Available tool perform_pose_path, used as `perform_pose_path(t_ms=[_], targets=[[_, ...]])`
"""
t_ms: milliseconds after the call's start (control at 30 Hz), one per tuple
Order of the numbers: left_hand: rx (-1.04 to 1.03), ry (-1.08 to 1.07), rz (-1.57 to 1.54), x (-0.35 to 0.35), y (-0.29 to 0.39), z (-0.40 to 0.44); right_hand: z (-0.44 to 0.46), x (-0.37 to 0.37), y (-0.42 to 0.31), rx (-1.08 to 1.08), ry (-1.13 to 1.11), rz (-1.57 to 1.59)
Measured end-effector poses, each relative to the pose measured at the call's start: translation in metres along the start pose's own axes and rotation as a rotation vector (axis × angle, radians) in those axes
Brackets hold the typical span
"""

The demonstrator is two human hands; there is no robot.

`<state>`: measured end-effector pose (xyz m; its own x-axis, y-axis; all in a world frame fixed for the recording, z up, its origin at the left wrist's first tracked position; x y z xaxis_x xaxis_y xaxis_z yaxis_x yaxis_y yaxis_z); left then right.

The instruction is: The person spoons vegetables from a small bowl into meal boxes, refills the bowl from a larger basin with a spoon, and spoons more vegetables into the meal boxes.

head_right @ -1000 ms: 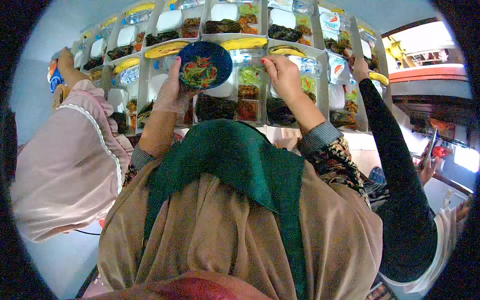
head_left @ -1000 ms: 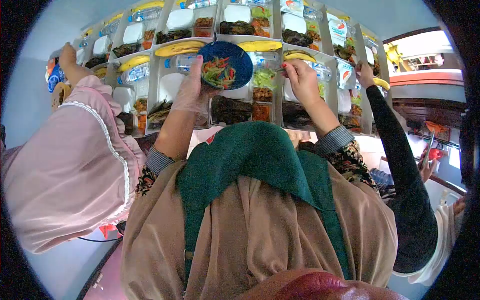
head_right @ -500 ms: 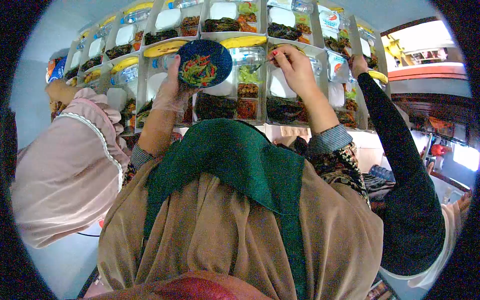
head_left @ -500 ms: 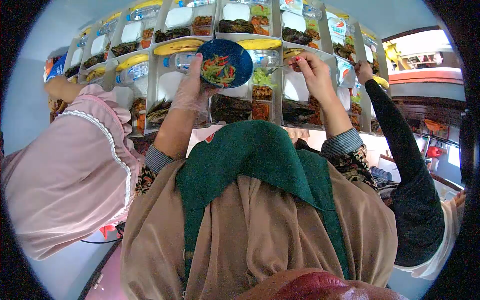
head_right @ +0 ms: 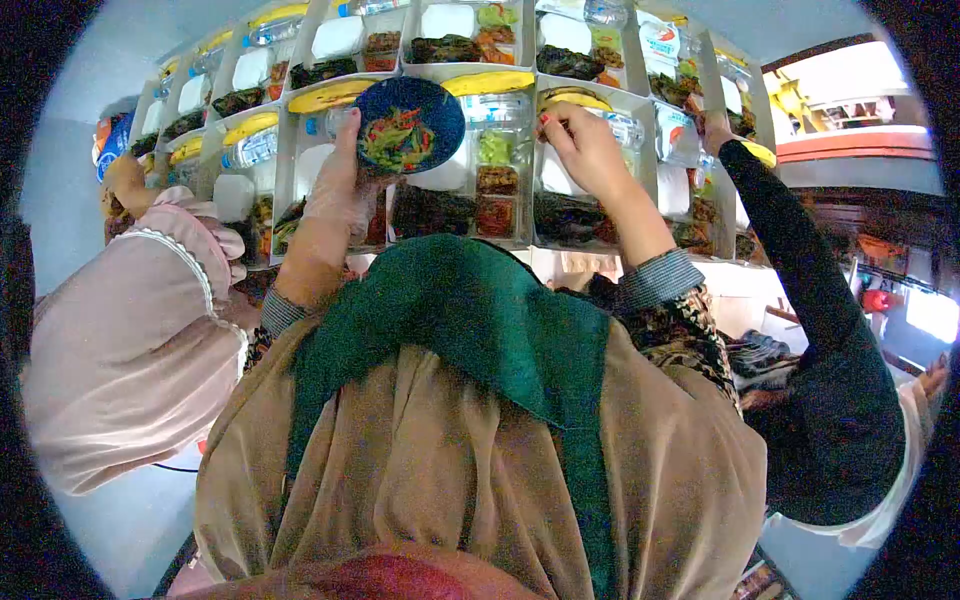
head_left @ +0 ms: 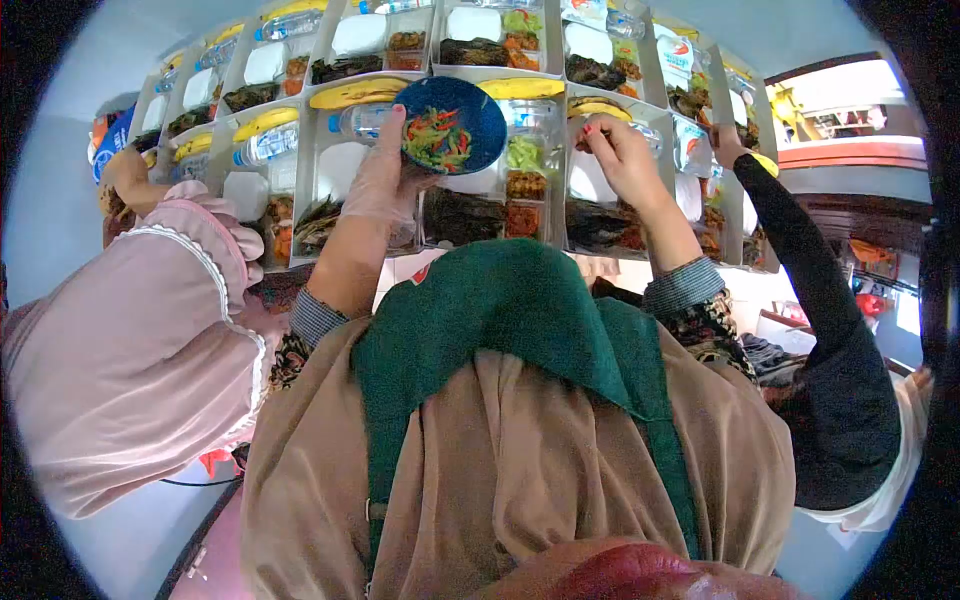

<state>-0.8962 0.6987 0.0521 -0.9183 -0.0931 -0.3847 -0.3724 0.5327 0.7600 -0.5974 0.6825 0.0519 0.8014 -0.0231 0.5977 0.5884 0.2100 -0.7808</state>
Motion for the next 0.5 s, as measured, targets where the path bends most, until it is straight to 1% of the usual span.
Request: perform_pose_path(t_ms=[100,133,233,333,433,467,500], targets=[[0.000,0.038,0.022,-0.004,0.002,-0.005,0.000,-0.005,0.005,0.046,0.006,-0.044],[-0.010,0.017,0.003,-0.003,0.001,-0.004,0.000,-0.006,0.004,0.062,0.007,-0.054],[-0.032,-0.010,-0.047,0.000,-0.002,-0.001,-0.002,-0.001,-0.003,-0.023,0.049,0.114],[-0.025,0.003,-0.058,0.000,-0.005,-0.002,0.003,-0.015,-0.002,0.092,0.121,0.287],[-0.039,-0.014,-0.043,0.000,-0.006,-0.003,0.005,-0.025,0.000,0.123,0.072,0.083],[-0.048,-0.022,-0.045,0.000,-0.007,-0.004,0.004,-0.027,0.006,0.084,0.059,0.022],[-0.060,-0.030,-0.047,0.001,-0.007,-0.004,0.003,-0.026,0.007,0.086,0.078,0.047]])
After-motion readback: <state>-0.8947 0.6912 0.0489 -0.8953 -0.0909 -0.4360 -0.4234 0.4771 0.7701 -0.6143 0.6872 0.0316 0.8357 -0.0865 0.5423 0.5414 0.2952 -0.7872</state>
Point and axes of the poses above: each hand's wrist, its own z-axis towards the middle knuckle, its own x-axis out of the back of the hand, y = z × x, the point moved 3 cm from there along z, towards the middle knuckle, and after that the axes turned 1 degree about -y, right-handed, at the moved point
